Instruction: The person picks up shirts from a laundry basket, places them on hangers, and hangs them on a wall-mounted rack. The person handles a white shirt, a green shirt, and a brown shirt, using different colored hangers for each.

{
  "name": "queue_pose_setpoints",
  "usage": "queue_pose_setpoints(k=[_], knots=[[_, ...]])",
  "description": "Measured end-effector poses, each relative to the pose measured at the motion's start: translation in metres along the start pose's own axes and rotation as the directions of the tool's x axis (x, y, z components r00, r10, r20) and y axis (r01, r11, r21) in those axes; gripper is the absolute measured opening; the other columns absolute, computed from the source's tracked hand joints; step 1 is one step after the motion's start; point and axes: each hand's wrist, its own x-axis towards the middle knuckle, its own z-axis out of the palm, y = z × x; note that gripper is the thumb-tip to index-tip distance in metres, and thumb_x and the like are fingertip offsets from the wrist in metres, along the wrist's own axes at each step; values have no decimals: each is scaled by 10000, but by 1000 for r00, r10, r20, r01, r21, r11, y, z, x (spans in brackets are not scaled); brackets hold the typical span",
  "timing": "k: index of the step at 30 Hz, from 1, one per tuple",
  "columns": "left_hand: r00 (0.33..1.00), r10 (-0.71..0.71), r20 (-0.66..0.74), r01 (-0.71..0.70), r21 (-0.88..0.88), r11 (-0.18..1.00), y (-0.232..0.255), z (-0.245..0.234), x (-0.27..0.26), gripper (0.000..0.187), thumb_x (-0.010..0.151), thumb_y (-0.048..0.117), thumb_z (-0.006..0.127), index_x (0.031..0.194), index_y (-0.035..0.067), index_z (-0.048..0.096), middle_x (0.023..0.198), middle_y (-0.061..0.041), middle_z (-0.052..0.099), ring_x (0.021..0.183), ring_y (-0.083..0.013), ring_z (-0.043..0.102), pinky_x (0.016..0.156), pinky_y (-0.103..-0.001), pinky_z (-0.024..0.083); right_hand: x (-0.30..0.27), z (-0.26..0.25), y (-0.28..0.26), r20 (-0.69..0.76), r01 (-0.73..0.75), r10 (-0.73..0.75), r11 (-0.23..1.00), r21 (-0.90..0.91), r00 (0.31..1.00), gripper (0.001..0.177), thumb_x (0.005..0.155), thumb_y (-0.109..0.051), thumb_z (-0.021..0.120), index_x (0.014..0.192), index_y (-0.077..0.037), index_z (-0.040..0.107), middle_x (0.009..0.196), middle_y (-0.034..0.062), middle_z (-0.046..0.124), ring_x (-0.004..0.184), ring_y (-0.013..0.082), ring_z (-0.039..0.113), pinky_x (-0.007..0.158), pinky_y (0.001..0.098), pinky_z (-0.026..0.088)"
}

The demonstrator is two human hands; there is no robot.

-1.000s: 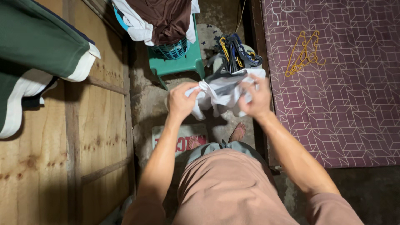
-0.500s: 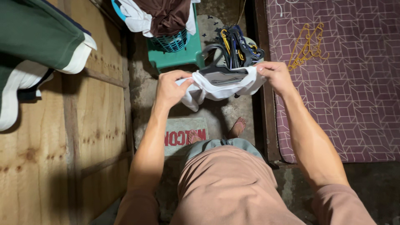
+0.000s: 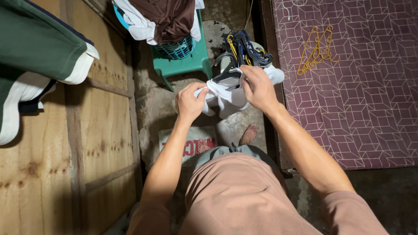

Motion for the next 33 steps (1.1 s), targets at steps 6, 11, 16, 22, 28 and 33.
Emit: queue_pose_setpoints(k=[6,11,16,22,28,33], knots=[[1000,-5,-18,4,-58,998,3,6,-2,111,891,168,761,958,80,746,932,-98,753,871,-288,747,755,-361,560,-19,12,-13,-78,31,-32,999,-5,996,626,815,72,552,1440,78,521,1479,293,537,1395,454,517,1191,501,395],[1000,22,-11,-22,-49,999,7,-3,-1,103,900,152,757,972,79,743,935,-100,745,860,-298,738,729,-359,554,-15,-5,7,-245,-20,2,997,-68,970,493,819,58,576,1305,-1,631,1376,211,636,1355,375,565,1190,444,418],[998,58,31,-56,-51,997,17,-8,9,103,890,151,754,972,91,744,936,-85,746,834,-290,736,720,-358,553,-5,-28,32,93,-31,40,995,-97,995,289,899,-26,735,1185,-19,696,1066,158,660,1102,357,601,1044,459,428],[994,50,102,-45,-45,998,29,-13,15,133,887,171,744,1012,130,765,946,-67,752,809,-290,726,701,-366,547,-17,-20,19,25,28,-26,995,-98,999,327,894,-40,767,1207,-26,674,1049,132,655,1044,348,608,944,439,441],[988,67,136,-59,-63,996,28,-12,16,164,883,178,749,1039,129,766,970,-71,748,873,-298,727,754,-367,558,-26,-13,17,-24,15,-18,993,-120,1000,332,887,-19,775,1207,-36,684,996,116,642,961,325,604,869,425,428],[961,261,94,-268,74,960,7,-24,28,270,827,202,835,1027,41,752,986,-146,738,900,-352,696,802,-419,538,-35,-29,31,-105,-75,64,991,-108,992,262,905,4,755,1154,-49,692,960,114,620,944,308,591,883,421,408]])
